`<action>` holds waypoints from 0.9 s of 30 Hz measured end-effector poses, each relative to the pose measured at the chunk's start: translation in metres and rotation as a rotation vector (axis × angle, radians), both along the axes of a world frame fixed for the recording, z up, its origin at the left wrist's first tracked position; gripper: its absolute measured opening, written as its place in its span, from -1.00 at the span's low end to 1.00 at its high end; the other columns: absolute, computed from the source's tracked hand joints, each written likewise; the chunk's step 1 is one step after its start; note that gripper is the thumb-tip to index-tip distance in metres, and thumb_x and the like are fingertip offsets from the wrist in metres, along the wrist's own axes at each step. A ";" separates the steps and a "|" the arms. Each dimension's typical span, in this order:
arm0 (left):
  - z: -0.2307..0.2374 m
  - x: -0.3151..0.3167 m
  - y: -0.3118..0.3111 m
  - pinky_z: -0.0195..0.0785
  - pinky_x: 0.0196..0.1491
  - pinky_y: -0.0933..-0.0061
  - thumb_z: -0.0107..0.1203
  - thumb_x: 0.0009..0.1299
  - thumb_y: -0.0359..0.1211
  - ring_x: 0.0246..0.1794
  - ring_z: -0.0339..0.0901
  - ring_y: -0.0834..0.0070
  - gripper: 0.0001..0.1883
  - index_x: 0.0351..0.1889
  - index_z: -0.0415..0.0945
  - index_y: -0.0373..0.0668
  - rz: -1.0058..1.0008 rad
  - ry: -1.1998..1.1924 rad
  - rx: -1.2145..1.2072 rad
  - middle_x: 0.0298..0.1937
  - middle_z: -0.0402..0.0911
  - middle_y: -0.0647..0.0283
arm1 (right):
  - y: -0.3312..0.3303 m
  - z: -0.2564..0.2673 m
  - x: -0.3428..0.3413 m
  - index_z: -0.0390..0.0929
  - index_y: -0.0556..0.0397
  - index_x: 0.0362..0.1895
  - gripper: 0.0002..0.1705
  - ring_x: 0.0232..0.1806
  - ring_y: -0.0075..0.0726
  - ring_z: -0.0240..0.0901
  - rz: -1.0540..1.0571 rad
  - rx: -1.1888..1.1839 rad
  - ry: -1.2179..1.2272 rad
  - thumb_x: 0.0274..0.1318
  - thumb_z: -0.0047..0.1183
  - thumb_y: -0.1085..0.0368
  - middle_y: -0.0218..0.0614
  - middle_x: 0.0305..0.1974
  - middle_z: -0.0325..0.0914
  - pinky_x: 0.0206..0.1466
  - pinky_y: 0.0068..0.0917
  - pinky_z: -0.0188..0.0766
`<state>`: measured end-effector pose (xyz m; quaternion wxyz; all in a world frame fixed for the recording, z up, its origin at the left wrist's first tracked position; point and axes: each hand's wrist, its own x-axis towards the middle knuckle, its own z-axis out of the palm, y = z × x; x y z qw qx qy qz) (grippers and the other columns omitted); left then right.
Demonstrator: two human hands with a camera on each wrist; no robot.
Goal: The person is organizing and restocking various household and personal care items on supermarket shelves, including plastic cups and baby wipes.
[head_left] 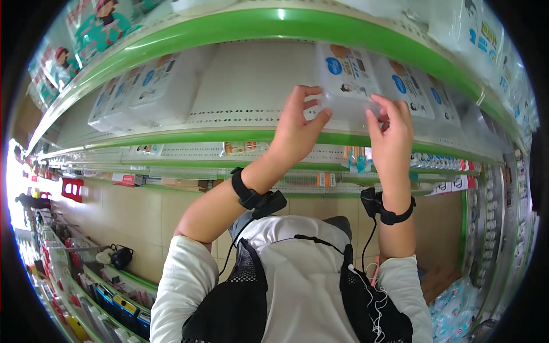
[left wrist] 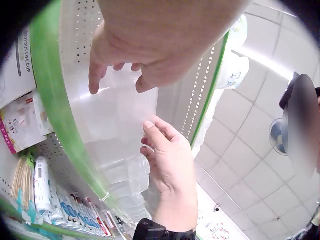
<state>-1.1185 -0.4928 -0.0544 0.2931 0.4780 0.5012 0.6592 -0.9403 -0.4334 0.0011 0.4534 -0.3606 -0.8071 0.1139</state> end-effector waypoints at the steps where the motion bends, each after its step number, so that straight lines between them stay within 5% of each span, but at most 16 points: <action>1: -0.001 0.002 0.000 0.56 -0.03 0.33 0.24 0.44 -0.42 0.32 0.46 0.16 -0.56 0.21 0.31 -0.22 -0.022 -0.015 0.028 0.29 0.41 0.06 | -0.001 0.000 0.003 0.63 0.02 0.06 -0.65 -0.30 -0.29 0.44 -0.007 -0.027 -0.019 0.16 0.25 0.47 -0.28 -0.21 0.45 -0.21 -0.39 0.46; 8: 0.010 0.014 -0.001 0.49 0.17 0.29 0.26 0.41 -0.45 0.38 0.40 0.19 -0.48 0.29 0.29 -0.22 -0.016 -0.036 -0.074 0.26 0.45 0.16 | -0.001 0.012 0.022 0.61 0.05 0.09 -0.63 -0.36 -0.33 0.38 0.025 -0.025 -0.073 0.18 0.23 0.47 -0.27 -0.23 0.42 -0.28 -0.42 0.42; 13: 0.016 0.010 -0.001 0.44 0.26 0.17 0.19 0.39 -0.45 0.39 0.40 0.20 -0.59 0.19 0.41 -0.16 -0.138 -0.058 -0.107 0.27 0.49 0.15 | -0.014 0.023 0.022 0.61 0.10 0.07 -0.69 -0.45 -0.52 0.24 0.029 -0.147 -0.058 0.24 0.22 0.39 -0.41 -0.41 0.32 -0.36 -0.50 0.30; 17: 0.038 -0.011 -0.042 0.38 0.29 0.13 0.15 0.37 -0.47 0.38 0.40 0.23 -0.64 0.14 0.46 -0.14 -0.022 0.082 -0.050 0.27 0.49 0.15 | -0.036 0.036 0.001 0.59 0.11 0.06 -0.73 -0.40 -0.63 0.24 0.172 -0.270 0.036 0.29 0.18 0.38 -0.50 -0.41 0.30 -0.34 -0.60 0.28; 21: 0.052 -0.068 -0.108 0.30 0.30 0.28 0.07 0.32 -0.55 0.32 0.42 0.33 -0.56 0.19 0.47 -0.12 0.410 0.233 0.179 0.26 0.50 0.18 | -0.056 0.038 -0.058 0.58 0.13 0.03 -0.78 -0.26 -0.64 0.34 0.494 -0.496 0.099 0.35 0.12 0.36 -0.48 -0.30 0.43 -0.20 -0.66 0.38; 23: 0.042 -0.108 -0.144 0.25 0.32 0.32 0.05 0.32 -0.55 0.33 0.38 0.34 -0.53 0.23 0.45 -0.16 0.579 0.029 0.069 0.29 0.47 0.18 | -0.064 0.026 -0.110 0.57 0.15 0.03 -0.75 -0.17 -0.58 0.41 0.669 -0.531 0.082 0.35 0.14 0.32 -0.40 -0.20 0.51 -0.12 -0.60 0.44; 25: 0.038 -0.147 -0.172 0.24 0.32 0.36 0.07 0.32 -0.51 0.35 0.33 0.33 -0.45 0.33 0.39 -0.20 0.830 0.092 0.013 0.37 0.39 0.16 | -0.078 0.022 -0.167 0.51 0.15 0.15 -0.59 -0.08 -0.38 0.47 0.792 -0.524 0.084 0.33 0.19 0.20 -0.21 0.00 0.52 -0.05 -0.46 0.49; 27: 0.035 -0.181 -0.189 0.23 0.32 0.36 0.07 0.34 -0.48 0.36 0.31 0.33 -0.40 0.40 0.34 -0.18 0.866 0.074 -0.042 0.40 0.35 0.14 | -0.086 0.006 -0.230 0.40 0.14 0.31 -0.33 0.08 -0.12 0.47 0.807 -0.453 0.097 0.27 0.24 0.01 0.01 0.17 0.44 0.07 -0.27 0.52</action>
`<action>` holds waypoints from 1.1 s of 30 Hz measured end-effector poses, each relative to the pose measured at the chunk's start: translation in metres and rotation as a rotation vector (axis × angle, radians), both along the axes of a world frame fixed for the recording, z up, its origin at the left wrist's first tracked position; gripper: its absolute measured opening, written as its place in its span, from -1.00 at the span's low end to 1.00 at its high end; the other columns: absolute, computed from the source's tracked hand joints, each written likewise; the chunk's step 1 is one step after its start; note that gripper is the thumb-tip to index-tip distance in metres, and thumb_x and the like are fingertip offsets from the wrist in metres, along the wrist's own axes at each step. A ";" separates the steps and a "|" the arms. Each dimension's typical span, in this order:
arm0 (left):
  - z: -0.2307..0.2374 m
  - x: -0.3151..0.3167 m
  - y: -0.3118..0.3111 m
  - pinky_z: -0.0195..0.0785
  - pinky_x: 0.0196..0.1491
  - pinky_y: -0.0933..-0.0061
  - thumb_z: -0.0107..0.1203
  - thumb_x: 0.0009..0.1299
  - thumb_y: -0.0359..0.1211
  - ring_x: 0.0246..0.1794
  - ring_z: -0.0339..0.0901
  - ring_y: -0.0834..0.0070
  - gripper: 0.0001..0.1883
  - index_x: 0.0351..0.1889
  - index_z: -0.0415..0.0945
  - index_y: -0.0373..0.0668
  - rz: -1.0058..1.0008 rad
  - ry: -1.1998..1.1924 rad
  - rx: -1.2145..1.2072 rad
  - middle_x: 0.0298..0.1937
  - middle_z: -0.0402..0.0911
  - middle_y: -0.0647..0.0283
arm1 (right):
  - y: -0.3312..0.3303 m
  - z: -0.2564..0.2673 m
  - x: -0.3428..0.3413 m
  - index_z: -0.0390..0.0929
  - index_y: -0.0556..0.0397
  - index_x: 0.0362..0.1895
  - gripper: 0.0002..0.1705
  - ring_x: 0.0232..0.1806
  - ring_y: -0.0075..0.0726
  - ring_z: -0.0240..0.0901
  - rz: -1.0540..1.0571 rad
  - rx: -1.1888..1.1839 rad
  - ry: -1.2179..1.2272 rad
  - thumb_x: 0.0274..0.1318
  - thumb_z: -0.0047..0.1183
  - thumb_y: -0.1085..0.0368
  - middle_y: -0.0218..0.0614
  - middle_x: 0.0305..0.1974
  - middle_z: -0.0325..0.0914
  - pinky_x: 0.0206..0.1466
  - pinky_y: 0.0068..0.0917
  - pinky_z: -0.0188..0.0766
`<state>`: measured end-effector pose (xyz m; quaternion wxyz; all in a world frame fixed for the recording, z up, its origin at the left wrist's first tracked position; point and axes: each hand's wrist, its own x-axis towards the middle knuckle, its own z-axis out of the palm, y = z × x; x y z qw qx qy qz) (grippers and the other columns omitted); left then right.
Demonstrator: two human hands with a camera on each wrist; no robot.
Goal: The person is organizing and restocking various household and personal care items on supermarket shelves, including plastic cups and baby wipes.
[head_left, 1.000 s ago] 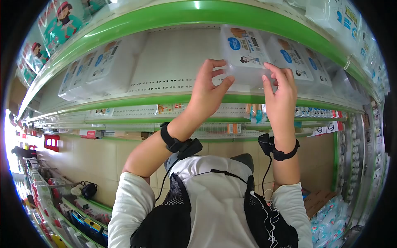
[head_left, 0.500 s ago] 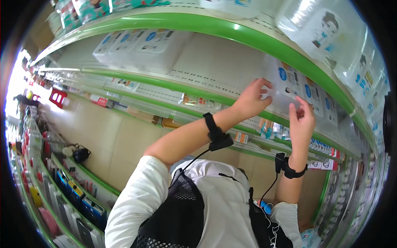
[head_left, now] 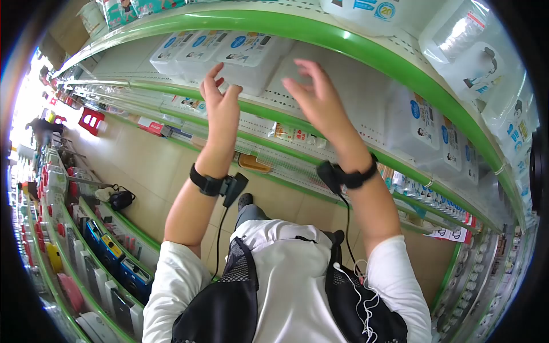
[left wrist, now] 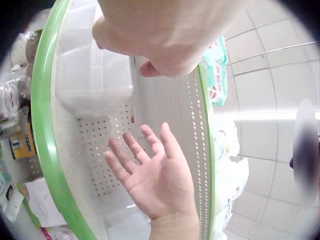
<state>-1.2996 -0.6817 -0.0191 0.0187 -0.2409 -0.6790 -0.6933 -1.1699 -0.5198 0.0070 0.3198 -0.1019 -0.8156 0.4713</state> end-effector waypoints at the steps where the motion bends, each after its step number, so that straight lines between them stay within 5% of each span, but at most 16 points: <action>1: -0.002 -0.012 -0.003 0.22 0.32 0.37 0.08 0.35 -0.45 0.37 0.30 0.33 -0.35 0.47 0.28 -0.17 0.037 -0.039 -0.035 0.44 0.30 0.12 | -0.005 -0.002 -0.025 0.35 0.14 0.36 -0.23 0.18 -0.02 0.43 0.005 -0.072 -0.053 0.24 0.25 -0.05 0.08 0.22 0.40 0.17 -0.20 0.48; 6: -0.015 -0.040 -0.003 0.22 0.35 0.32 0.08 0.38 -0.41 0.35 0.31 0.33 -0.29 0.54 0.18 -0.17 -0.062 -0.159 0.055 0.44 0.27 0.10 | -0.005 -0.037 -0.105 0.28 0.15 0.43 -0.10 0.41 0.13 0.24 -0.060 -0.087 -0.008 0.19 0.25 -0.15 0.16 0.29 0.36 0.43 -0.07 0.28; 12: -0.006 -0.027 -0.009 0.23 0.35 0.30 0.12 0.37 -0.40 0.33 0.31 0.33 -0.26 0.54 0.16 -0.23 -0.163 -0.163 0.112 0.34 0.31 0.08 | -0.010 -0.034 -0.080 0.32 0.16 0.39 -0.16 0.43 0.12 0.22 -0.049 0.024 0.078 0.17 0.30 -0.03 0.12 0.32 0.35 0.44 -0.09 0.24; 17: 0.019 0.036 0.001 0.32 0.28 0.33 0.16 0.36 -0.41 0.32 0.24 0.33 -0.37 0.40 0.25 -0.34 -0.198 -0.034 0.069 0.27 0.31 0.08 | -0.015 -0.008 -0.004 0.32 0.09 0.37 -0.24 0.30 0.01 0.35 -0.014 -0.181 0.092 0.16 0.30 0.10 -0.03 0.27 0.38 0.26 -0.16 0.41; 23: -0.001 0.071 0.050 0.35 0.21 0.33 0.16 0.35 -0.42 0.28 0.27 0.35 -0.46 0.27 0.27 -0.31 -0.439 -0.115 0.126 0.26 0.35 0.10 | 0.018 -0.010 0.068 0.33 0.03 0.36 -0.30 0.26 -0.05 0.38 -0.194 -0.048 0.069 0.18 0.28 0.15 -0.11 0.26 0.39 0.21 -0.18 0.43; 27: -0.010 0.081 0.089 0.36 0.14 0.37 0.15 0.34 -0.41 0.19 0.34 0.38 -0.46 0.26 0.25 -0.29 -0.542 -0.189 0.094 0.26 0.36 0.12 | 0.057 -0.014 0.084 0.37 0.05 0.32 -0.34 0.27 -0.03 0.38 -0.263 -0.047 0.045 0.17 0.26 0.16 -0.01 0.25 0.40 0.20 -0.21 0.43; 29: -0.006 0.087 0.104 0.33 0.31 0.38 0.09 0.39 -0.46 0.21 0.40 0.43 -0.52 0.27 0.28 -0.34 -0.583 -0.263 0.056 0.22 0.41 0.12 | 0.075 -0.016 0.083 0.42 0.08 0.25 -0.36 0.19 -0.02 0.46 -0.364 -0.022 0.024 0.13 0.25 0.11 0.05 0.18 0.46 0.19 -0.22 0.44; 33: -0.007 0.071 0.157 0.32 0.35 0.32 0.09 0.39 -0.44 0.20 0.44 0.39 -0.51 0.27 0.28 -0.35 -0.649 -0.260 0.096 0.23 0.41 0.11 | 0.126 -0.025 0.060 0.48 0.09 0.16 -0.36 0.02 0.08 0.58 -0.535 0.058 0.003 0.05 0.25 0.02 0.03 0.09 0.56 0.19 -0.15 0.46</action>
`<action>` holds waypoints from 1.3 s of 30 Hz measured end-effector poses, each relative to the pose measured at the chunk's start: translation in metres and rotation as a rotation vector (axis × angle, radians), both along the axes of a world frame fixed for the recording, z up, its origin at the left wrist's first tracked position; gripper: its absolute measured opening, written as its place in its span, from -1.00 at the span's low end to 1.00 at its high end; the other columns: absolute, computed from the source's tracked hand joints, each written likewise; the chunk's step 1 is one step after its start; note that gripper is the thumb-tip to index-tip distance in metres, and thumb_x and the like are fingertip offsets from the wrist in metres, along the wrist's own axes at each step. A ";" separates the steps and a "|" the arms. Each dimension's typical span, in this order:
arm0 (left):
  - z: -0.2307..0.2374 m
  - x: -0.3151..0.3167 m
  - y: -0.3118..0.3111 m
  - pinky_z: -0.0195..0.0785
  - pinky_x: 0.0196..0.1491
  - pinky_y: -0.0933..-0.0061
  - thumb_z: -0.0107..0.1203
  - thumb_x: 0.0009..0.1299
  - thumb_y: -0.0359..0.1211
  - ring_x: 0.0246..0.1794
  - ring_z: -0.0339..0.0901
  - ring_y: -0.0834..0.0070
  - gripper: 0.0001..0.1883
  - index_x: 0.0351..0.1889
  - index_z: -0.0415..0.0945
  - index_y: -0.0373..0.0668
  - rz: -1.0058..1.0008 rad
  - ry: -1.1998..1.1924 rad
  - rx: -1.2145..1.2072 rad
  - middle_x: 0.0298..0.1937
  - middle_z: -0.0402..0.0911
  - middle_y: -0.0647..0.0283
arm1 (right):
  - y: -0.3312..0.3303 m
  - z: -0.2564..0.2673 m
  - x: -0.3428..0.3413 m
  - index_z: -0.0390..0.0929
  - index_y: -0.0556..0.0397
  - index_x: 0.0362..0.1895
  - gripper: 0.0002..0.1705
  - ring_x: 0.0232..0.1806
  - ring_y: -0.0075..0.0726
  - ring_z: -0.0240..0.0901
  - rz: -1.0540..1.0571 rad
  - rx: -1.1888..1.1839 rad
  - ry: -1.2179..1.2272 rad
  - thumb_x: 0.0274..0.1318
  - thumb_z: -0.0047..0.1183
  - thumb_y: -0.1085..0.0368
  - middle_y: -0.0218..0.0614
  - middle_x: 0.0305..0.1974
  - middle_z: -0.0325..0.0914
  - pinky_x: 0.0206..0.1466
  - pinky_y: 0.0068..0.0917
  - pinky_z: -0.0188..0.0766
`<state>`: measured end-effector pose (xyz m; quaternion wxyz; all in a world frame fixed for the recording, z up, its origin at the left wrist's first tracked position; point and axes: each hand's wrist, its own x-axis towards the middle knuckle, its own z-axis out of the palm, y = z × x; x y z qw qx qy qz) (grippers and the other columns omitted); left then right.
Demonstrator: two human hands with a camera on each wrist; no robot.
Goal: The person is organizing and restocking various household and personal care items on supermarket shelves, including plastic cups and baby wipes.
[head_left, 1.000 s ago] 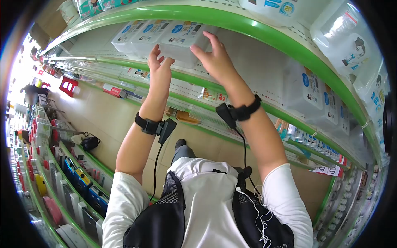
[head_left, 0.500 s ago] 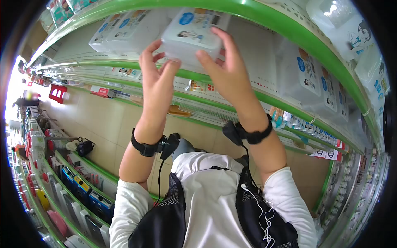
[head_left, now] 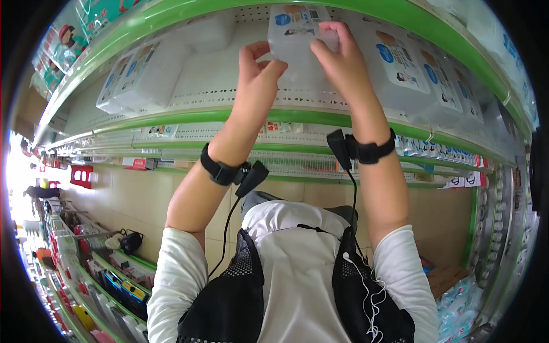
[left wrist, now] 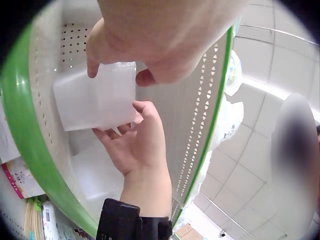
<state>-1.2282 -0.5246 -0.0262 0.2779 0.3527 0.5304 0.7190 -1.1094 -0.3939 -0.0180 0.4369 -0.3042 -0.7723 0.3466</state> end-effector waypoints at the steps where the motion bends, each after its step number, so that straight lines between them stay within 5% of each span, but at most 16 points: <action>1: 0.000 -0.008 0.015 0.31 0.36 0.29 0.10 0.39 -0.43 0.21 0.44 0.38 -0.51 0.26 0.29 -0.35 0.010 0.015 -0.013 0.23 0.41 0.10 | 0.011 -0.005 -0.008 0.48 0.08 0.17 -0.36 0.04 0.13 0.57 -0.017 0.041 0.025 0.05 0.25 0.02 0.03 0.10 0.56 0.18 -0.12 0.46; 6: 0.003 -0.047 0.055 0.28 0.34 0.23 0.12 0.38 -0.40 0.19 0.42 0.38 -0.52 0.27 0.33 -0.23 -0.046 -0.123 -0.019 0.19 0.43 0.20 | 0.052 -0.019 -0.048 0.43 -0.01 0.27 -0.37 0.02 0.08 0.61 -0.164 0.267 -0.018 0.17 0.20 0.03 0.04 0.17 0.58 0.14 -0.15 0.48; 8: 0.009 -0.066 0.068 0.28 0.34 0.22 0.11 0.39 -0.40 0.17 0.43 0.39 -0.53 0.27 0.34 -0.20 -0.046 -0.081 -0.009 0.17 0.45 0.22 | 0.075 -0.020 -0.065 0.48 0.04 0.24 -0.42 0.19 0.16 0.51 -0.247 0.467 0.000 0.20 0.20 0.06 0.04 0.19 0.56 0.20 -0.09 0.46; 11: 0.007 -0.092 0.076 0.26 0.34 0.19 0.08 0.41 -0.40 0.16 0.43 0.39 -0.54 0.28 0.36 -0.17 -0.082 -0.094 -0.089 0.13 0.49 0.24 | 0.063 0.005 -0.061 0.51 0.18 0.18 -0.55 0.18 0.24 0.47 -0.092 0.392 -0.143 0.25 0.12 0.25 0.06 0.12 0.57 0.28 -0.03 0.37; 15: 0.013 -0.096 0.054 0.24 0.36 0.17 0.06 0.43 -0.42 0.22 0.44 0.39 -0.57 0.27 0.40 -0.19 -0.143 -0.305 -0.077 0.15 0.54 0.22 | 0.074 0.004 -0.075 0.52 0.15 0.23 -0.58 0.29 0.21 0.38 -0.154 0.623 -0.191 0.32 0.00 0.35 0.08 0.25 0.49 0.36 -0.04 0.29; 18: 0.037 -0.088 0.001 0.26 0.36 0.24 0.04 0.43 -0.47 0.25 0.45 0.37 -0.60 0.24 0.43 -0.23 -0.082 -0.145 0.046 0.21 0.55 0.19 | 0.082 0.003 -0.080 0.49 0.12 0.28 -0.55 0.32 0.19 0.37 -0.227 0.771 -0.194 0.34 -0.01 0.30 0.07 0.29 0.47 0.38 -0.04 0.28; 20: 0.038 -0.093 -0.059 0.34 0.11 0.44 0.05 0.38 -0.48 0.04 0.47 0.46 -0.70 0.07 0.48 -0.29 0.114 0.096 0.260 0.01 0.56 0.24 | 0.080 0.005 -0.075 0.52 0.12 0.26 -0.56 0.30 0.18 0.39 -0.229 0.719 -0.198 0.34 0.00 0.27 0.06 0.27 0.50 0.37 -0.03 0.29; 22: 0.038 -0.120 -0.110 0.34 0.20 0.34 0.04 0.36 -0.48 0.18 0.46 0.38 -0.65 0.12 0.46 -0.29 0.301 0.348 0.233 0.08 0.56 0.18 | 0.054 0.008 -0.071 0.54 0.11 0.23 -0.57 0.29 0.17 0.41 -0.220 0.664 -0.201 0.34 0.01 0.25 0.05 0.24 0.53 0.36 -0.01 0.30; 24: 0.033 -0.153 -0.159 0.30 0.27 0.28 0.04 0.33 -0.49 0.29 0.40 0.30 -0.63 0.12 0.48 -0.27 0.664 0.418 0.068 0.18 0.49 0.12 | 0.017 0.015 -0.068 0.61 0.11 0.15 -0.59 0.23 0.15 0.47 -0.128 0.416 0.147 0.32 0.07 0.18 0.01 0.14 0.61 0.34 0.01 0.32; 27: 0.035 -0.183 -0.188 0.18 0.39 0.20 0.06 0.30 -0.46 0.40 0.28 0.15 -0.56 0.18 0.49 -0.23 0.851 0.396 -0.043 0.32 0.36 0.02 | -0.035 0.023 -0.103 0.67 0.14 0.03 -0.63 0.18 0.11 0.52 -0.205 0.699 0.003 0.30 0.12 0.15 -0.04 0.05 0.67 0.29 0.00 0.36; 29: 0.007 -0.211 -0.200 0.13 0.42 0.18 0.09 0.30 -0.44 0.42 0.24 0.10 -0.53 0.21 0.49 -0.21 0.858 0.421 -0.144 0.37 0.30 -0.02 | -0.080 0.029 -0.137 0.54 0.13 0.23 -0.48 0.23 0.18 0.48 0.311 0.082 0.043 0.31 0.12 0.09 0.05 0.16 0.60 0.33 -0.04 0.34; 30: -0.001 -0.226 -0.203 0.09 0.45 0.15 0.11 0.30 -0.41 0.43 0.21 0.05 -0.51 0.25 0.49 -0.20 0.833 0.458 -0.244 0.41 0.24 -0.06 | -0.102 -0.009 -0.187 0.28 0.12 0.44 -0.25 0.32 0.29 0.38 0.388 -0.088 -0.061 0.31 0.13 0.00 0.18 0.35 0.39 0.38 -0.04 0.31; 32: -0.004 -0.235 -0.205 0.03 0.48 0.10 0.13 0.31 -0.36 0.46 0.16 -0.01 -0.46 0.31 0.47 -0.13 0.812 0.507 -0.258 0.43 0.21 -0.12 | -0.135 0.018 -0.201 0.00 0.12 0.56 -0.02 0.42 0.40 0.24 0.569 -0.227 -0.071 0.28 0.14 -0.10 0.26 0.50 0.11 0.43 0.00 0.26; 35: -0.009 -0.226 -0.206 0.09 0.47 0.10 0.13 0.32 -0.36 0.49 0.17 -0.02 -0.50 0.27 0.53 -0.06 0.786 0.597 -0.300 0.43 0.24 -0.08 | -0.167 -0.006 -0.259 -0.02 0.18 0.55 0.03 0.42 0.40 0.24 0.643 -0.365 -0.030 0.25 0.16 -0.15 0.32 0.49 0.07 0.40 0.09 0.28; 37: 0.001 -0.223 -0.214 0.11 0.45 0.12 0.13 0.32 -0.38 0.48 0.20 0.01 -0.52 0.26 0.55 -0.06 0.756 0.627 -0.309 0.42 0.27 -0.05 | -0.180 -0.019 -0.289 0.03 0.14 0.54 0.08 -0.13 -0.02 0.65 0.435 -0.350 -0.034 0.15 0.27 -0.14 0.26 0.23 0.38 -0.44 -0.31 0.59; 39: 0.008 -0.218 -0.216 0.22 0.38 0.20 0.12 0.35 -0.41 0.39 0.31 0.13 -0.56 0.23 0.58 -0.08 0.683 0.500 -0.185 0.34 0.36 0.05 | -0.178 -0.026 -0.293 0.02 0.14 0.55 0.06 -0.16 -0.05 0.65 0.419 -0.381 -0.045 0.17 0.26 -0.10 0.25 0.25 0.36 -0.42 -0.31 0.60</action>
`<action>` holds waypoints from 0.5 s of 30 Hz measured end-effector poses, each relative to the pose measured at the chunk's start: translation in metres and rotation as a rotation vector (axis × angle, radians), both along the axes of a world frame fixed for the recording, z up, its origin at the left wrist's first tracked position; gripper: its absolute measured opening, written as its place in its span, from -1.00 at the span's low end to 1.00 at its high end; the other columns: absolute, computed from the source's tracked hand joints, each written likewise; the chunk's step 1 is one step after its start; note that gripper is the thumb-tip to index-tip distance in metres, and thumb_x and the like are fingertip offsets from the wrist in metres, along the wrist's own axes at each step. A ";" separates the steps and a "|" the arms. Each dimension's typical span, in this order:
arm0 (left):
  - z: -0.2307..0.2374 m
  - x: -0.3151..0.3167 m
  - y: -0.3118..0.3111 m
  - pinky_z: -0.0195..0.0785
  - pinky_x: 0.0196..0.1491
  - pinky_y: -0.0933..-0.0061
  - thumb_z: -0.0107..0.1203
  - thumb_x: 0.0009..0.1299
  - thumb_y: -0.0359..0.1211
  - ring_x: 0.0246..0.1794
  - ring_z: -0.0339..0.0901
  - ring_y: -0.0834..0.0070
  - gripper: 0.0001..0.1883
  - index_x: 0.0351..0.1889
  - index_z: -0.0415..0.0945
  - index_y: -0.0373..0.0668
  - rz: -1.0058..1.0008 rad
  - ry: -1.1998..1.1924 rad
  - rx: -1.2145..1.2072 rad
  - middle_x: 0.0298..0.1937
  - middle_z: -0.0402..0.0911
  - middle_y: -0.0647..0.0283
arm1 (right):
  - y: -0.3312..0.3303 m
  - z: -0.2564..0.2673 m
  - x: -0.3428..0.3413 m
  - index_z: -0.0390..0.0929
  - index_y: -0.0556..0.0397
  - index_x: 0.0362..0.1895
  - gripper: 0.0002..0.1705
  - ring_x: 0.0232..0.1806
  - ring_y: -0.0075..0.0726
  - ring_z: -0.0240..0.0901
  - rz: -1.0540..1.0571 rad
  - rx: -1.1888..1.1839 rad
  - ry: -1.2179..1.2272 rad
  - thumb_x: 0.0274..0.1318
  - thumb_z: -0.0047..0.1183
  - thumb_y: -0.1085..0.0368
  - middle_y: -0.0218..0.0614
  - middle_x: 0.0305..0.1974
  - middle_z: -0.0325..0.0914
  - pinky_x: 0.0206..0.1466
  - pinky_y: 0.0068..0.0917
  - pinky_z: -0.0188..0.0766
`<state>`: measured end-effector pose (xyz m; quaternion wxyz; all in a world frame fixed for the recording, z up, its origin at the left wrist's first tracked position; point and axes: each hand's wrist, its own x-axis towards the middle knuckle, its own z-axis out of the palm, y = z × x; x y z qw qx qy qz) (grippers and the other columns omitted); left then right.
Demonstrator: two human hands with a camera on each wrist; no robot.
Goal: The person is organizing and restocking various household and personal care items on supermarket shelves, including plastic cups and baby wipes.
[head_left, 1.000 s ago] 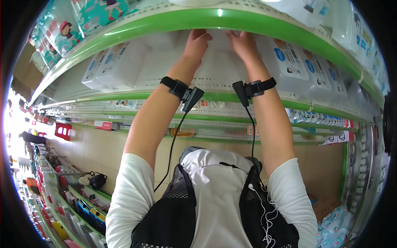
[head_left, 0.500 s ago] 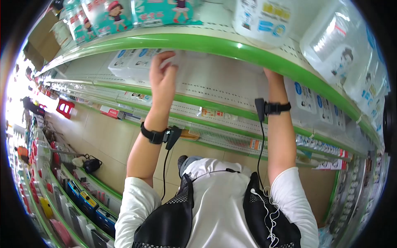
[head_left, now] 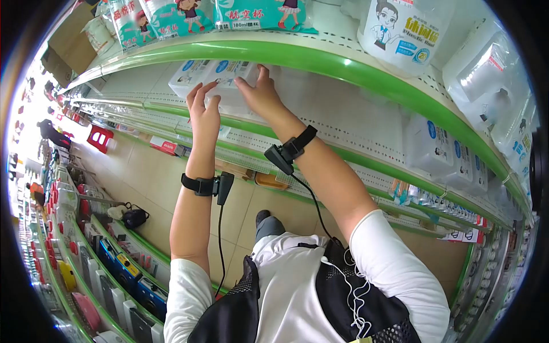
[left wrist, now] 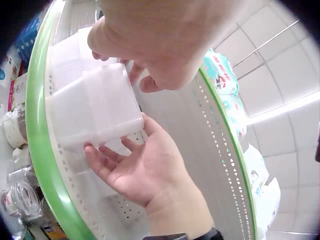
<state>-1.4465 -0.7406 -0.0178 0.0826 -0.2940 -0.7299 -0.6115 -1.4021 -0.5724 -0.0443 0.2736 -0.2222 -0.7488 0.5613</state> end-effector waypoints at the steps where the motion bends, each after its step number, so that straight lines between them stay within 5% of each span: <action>1: 0.008 0.015 -0.001 0.22 0.38 0.20 0.12 0.35 -0.41 0.39 0.31 0.13 -0.56 0.23 0.58 -0.08 0.004 -0.010 -0.004 0.34 0.36 0.05 | -0.003 -0.002 0.005 0.01 0.15 0.55 0.04 -0.19 -0.07 0.64 -0.011 -0.019 -0.016 0.19 0.25 -0.05 0.25 0.26 0.35 -0.39 -0.30 0.61; 2: 0.015 0.032 -0.001 0.24 0.35 0.24 0.12 0.37 -0.40 0.33 0.36 0.19 -0.57 0.23 0.57 -0.09 -0.007 -0.132 0.072 0.30 0.37 0.07 | -0.004 -0.006 0.013 0.01 0.15 0.55 0.04 -0.19 -0.07 0.64 -0.007 -0.023 -0.026 0.19 0.25 -0.05 0.25 0.26 0.35 -0.39 -0.30 0.61; 4: 0.020 0.049 -0.001 0.28 0.31 0.31 0.11 0.42 -0.38 0.21 0.44 0.29 -0.60 0.23 0.57 -0.13 -0.005 -0.269 0.143 0.26 0.40 0.14 | 0.000 0.004 0.043 0.05 0.20 0.54 -0.01 0.33 0.34 0.33 0.063 -0.074 0.066 0.19 0.16 -0.04 0.41 0.28 0.29 0.35 -0.07 0.34; 11: 0.034 0.142 0.038 0.26 0.35 0.27 0.10 0.35 -0.47 0.25 0.40 0.24 -0.59 0.18 0.55 -0.23 -0.168 0.006 0.174 0.20 0.47 0.09 | 0.044 0.037 0.169 0.10 0.16 0.54 -0.09 0.30 0.17 0.35 0.025 0.005 0.179 0.24 0.14 0.01 0.20 0.36 0.28 0.32 -0.09 0.35; 15: 0.032 0.185 0.080 0.27 0.34 0.28 0.10 0.30 -0.48 0.24 0.39 0.24 -0.60 0.13 0.57 -0.24 -0.295 -0.197 0.208 0.24 0.44 0.09 | 0.083 0.037 0.220 0.11 0.12 0.52 -0.10 0.28 0.10 0.36 -0.054 -0.044 0.156 0.24 0.18 0.02 0.10 0.35 0.32 0.26 -0.10 0.40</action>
